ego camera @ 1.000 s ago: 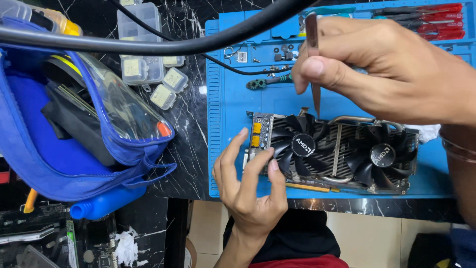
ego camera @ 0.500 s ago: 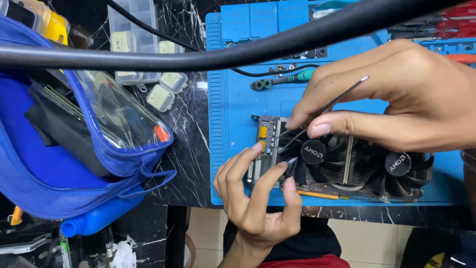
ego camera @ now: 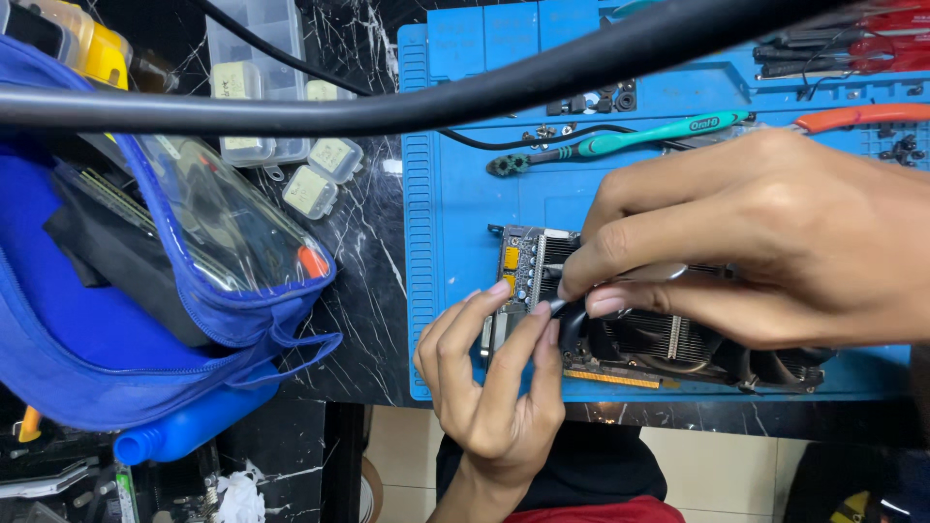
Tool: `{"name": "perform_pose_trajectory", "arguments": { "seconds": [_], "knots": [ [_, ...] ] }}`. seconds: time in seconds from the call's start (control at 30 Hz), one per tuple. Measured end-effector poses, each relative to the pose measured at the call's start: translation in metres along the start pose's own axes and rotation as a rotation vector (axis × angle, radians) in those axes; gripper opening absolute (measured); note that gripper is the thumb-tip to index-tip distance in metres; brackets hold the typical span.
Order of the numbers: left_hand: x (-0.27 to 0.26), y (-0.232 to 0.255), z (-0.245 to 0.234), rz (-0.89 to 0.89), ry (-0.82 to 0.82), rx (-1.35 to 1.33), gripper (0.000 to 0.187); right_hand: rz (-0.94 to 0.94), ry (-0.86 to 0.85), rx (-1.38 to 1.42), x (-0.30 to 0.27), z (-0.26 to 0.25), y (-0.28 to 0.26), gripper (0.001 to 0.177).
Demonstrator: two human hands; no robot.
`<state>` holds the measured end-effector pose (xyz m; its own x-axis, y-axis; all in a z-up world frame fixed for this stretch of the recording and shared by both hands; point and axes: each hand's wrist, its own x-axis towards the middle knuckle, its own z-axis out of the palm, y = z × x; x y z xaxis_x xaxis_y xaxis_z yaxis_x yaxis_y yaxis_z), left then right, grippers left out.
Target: The person cleans an AMD graphics card using a white cloth and a metal tool. They wipe the heatsink fins and fan shroud, then use the metal tool to scrape or clean between the fins and around the fan hub.
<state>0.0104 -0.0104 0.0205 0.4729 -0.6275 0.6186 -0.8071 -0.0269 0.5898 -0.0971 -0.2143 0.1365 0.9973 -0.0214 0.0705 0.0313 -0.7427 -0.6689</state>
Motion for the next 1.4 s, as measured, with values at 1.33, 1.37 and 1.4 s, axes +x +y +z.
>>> {"name": "perform_pose_trajectory", "arguments": {
  "seconds": [1.33, 1.37, 1.4],
  "knots": [
    [-0.0025, -0.0003, 0.001, 0.033, -0.043, -0.017, 0.019, -0.004, -0.066, 0.041, -0.004, -0.0065, 0.0043, 0.019],
    [-0.002, -0.0003, 0.001, 0.033, -0.043, -0.017, 0.019, -0.004, -0.066, 0.041, -0.0039, -0.0061, 0.0046, 0.019],
    [-0.0016, -0.0002, 0.001, 0.035, -0.046, -0.016, 0.019, -0.007, -0.071, 0.034, -0.004, -0.0058, 0.0049, 0.019]
  ]
}}
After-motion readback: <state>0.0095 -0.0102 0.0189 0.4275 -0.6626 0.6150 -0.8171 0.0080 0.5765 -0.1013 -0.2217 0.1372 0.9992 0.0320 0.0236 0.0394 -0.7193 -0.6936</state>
